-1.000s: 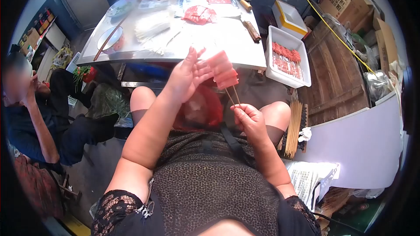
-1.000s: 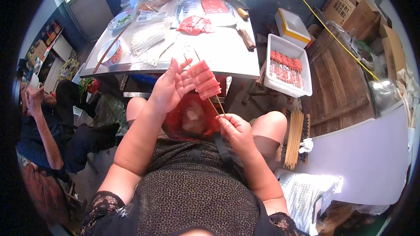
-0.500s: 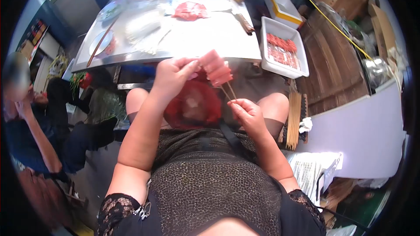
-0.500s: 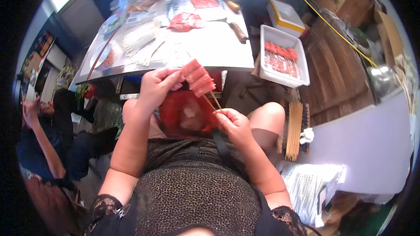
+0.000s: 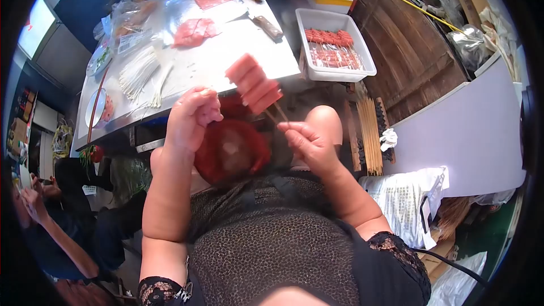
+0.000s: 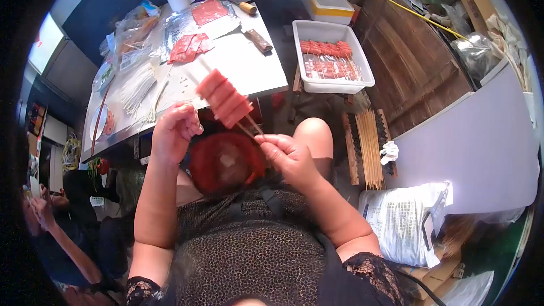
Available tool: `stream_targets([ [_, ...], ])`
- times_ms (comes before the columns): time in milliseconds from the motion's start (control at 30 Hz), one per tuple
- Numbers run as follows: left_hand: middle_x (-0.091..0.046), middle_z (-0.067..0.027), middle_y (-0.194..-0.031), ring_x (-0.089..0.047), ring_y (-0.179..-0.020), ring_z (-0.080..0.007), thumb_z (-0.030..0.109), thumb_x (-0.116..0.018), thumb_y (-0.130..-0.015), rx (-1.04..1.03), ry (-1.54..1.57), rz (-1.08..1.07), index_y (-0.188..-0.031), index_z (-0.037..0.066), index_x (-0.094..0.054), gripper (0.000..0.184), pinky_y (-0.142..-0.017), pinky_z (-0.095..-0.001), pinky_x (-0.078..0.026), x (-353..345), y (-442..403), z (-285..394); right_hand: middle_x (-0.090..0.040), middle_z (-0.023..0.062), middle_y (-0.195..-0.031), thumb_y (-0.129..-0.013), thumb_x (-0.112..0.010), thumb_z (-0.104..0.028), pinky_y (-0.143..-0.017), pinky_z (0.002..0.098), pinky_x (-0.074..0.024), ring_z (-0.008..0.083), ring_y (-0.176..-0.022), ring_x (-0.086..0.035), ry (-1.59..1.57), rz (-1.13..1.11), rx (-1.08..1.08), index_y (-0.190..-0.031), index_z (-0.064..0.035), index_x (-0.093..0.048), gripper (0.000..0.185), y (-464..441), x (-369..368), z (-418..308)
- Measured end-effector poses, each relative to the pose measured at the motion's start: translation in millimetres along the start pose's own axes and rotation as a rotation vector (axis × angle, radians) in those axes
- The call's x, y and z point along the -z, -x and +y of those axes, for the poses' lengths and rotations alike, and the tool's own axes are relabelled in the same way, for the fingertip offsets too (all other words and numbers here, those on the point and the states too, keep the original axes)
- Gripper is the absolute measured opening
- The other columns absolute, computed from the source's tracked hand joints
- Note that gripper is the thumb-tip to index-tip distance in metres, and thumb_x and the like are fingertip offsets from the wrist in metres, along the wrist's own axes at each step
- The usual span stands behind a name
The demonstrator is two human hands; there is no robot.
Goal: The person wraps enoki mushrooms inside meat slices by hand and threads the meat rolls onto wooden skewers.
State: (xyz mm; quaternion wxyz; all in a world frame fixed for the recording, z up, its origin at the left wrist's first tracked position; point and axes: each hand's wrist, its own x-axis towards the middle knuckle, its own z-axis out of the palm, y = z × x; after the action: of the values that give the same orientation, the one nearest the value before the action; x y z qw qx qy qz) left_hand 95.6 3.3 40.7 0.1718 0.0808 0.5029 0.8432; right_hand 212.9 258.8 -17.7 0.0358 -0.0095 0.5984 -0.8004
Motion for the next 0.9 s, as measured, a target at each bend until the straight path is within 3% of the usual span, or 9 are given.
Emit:
stream_targets([
  [67, -0.061, -0.0039, -0.077, -0.060, -0.069, -0.0119, 0.012, -0.065, -0.092, -0.099, -0.507, 0.119, -0.105, 0.002, -0.067, 0.017, -0.064, -0.0262, -0.049, 14, -19, -10, -0.058, -0.0057, -0.079, -0.098, -0.062, -0.012, -0.052, 0.0166, -0.0350, 0.0003, -0.059, -0.044, 0.055, 0.108, 0.069, -0.132, -0.0030, -0.060, 0.035, -7, 14, -22],
  [100, -0.061, -0.0039, -0.077, -0.060, -0.069, -0.0119, 0.012, -0.065, -0.092, -0.092, -0.508, 0.110, -0.105, 0.002, -0.067, 0.017, -0.064, -0.0262, -0.049, 31, -31, -15, -0.057, -0.0056, -0.079, -0.097, -0.063, -0.012, -0.051, 0.0164, -0.0347, 0.0002, -0.058, -0.043, 0.098, 0.187, 0.120, -0.133, -0.0031, -0.059, 0.036, -14, 24, -33],
  [167, -0.061, -0.0039, -0.082, -0.060, -0.068, -0.0115, 0.011, -0.064, -0.093, -0.483, -1.343, 0.158, -0.108, 0.003, -0.067, 0.018, -0.064, -0.0274, -0.049, 57, -53, -16, -0.056, -0.0055, -0.077, -0.097, -0.063, -0.012, -0.050, 0.0165, -0.0337, 0.0005, -0.057, -0.043, 0.107, 0.314, 0.103, -0.134, -0.0034, -0.058, 0.039, -35, 61, -41],
  [200, -0.062, -0.0101, -0.087, -0.063, -0.074, -0.0242, 0.009, -0.065, -0.086, -0.451, -1.438, 0.181, -0.104, 0.008, -0.067, 0.018, -0.070, -0.0363, -0.052, 60, -60, -12, -0.055, -0.0057, -0.075, -0.097, -0.063, -0.013, -0.049, 0.0169, -0.0333, 0.0005, -0.056, -0.042, 0.187, 0.365, 0.111, -0.135, -0.0037, -0.058, 0.039, -49, 80, -46],
  [300, -0.059, -0.0111, -0.088, -0.062, -0.080, -0.0307, 0.007, -0.063, -0.086, -0.702, -1.700, 0.083, -0.100, 0.008, -0.065, 0.014, -0.073, -0.0414, -0.051, 88, -78, -23, -0.056, -0.0052, -0.076, -0.096, -0.062, -0.013, -0.050, 0.0172, -0.0346, 0.0006, -0.058, -0.043, 0.291, 0.488, 0.093, -0.133, -0.0038, -0.060, 0.038, -105, 156, -43],
  [400, -0.056, -0.0128, -0.088, -0.058, -0.085, -0.0338, 0.004, -0.058, -0.088, -0.694, -1.743, 0.075, -0.101, 0.006, -0.063, 0.014, -0.076, -0.0427, -0.049, 80, -79, -27, -0.069, 0.0045, -0.085, -0.093, -0.061, -0.012, -0.059, 0.0257, -0.0482, 0.0119, -0.066, -0.061, 0.485, 0.592, 0.094, -0.129, -0.0026, -0.063, 0.037, -175, 256, -18],
  [467, -0.055, -0.0143, -0.089, -0.056, -0.085, -0.0345, 0.003, -0.055, -0.088, -0.654, -1.759, 0.048, -0.105, 0.005, -0.063, 0.018, -0.076, -0.0423, -0.047, 78, -79, -25, -0.073, 0.0169, -0.103, -0.090, -0.055, -0.012, -0.080, 0.0369, -0.0536, 0.0289, -0.091, -0.070, 1.158, 0.733, 0.157, -0.126, -0.0052, -0.065, 0.038, -203, 283, -22],
  [567, -0.054, -0.0124, -0.086, -0.056, -0.084, -0.0326, 0.002, -0.057, -0.084, -0.647, -1.746, 0.045, -0.105, 0.006, -0.063, 0.022, -0.075, -0.0418, -0.047, 80, -80, -25, -0.068, 0.0216, -0.112, -0.087, -0.051, -0.012, -0.094, 0.0419, -0.0495, 0.0362, -0.107, -0.065, 1.188, 0.702, 0.051, -0.125, -0.0099, -0.066, 0.041, -241, 295, -30],
  [900, -0.054, -0.0150, -0.088, -0.056, -0.082, -0.0339, -0.002, -0.055, -0.084, -0.619, -1.721, 0.013, -0.106, 0.004, -0.063, 0.024, -0.074, -0.0411, -0.047, 75, -79, -20, -0.071, 0.0175, -0.110, -0.086, -0.055, -0.010, -0.093, 0.0376, -0.0500, 0.0326, -0.107, -0.067, 1.319, 0.703, -0.150, -0.121, -0.0113, -0.070, 0.038, -309, 356, 31],
])
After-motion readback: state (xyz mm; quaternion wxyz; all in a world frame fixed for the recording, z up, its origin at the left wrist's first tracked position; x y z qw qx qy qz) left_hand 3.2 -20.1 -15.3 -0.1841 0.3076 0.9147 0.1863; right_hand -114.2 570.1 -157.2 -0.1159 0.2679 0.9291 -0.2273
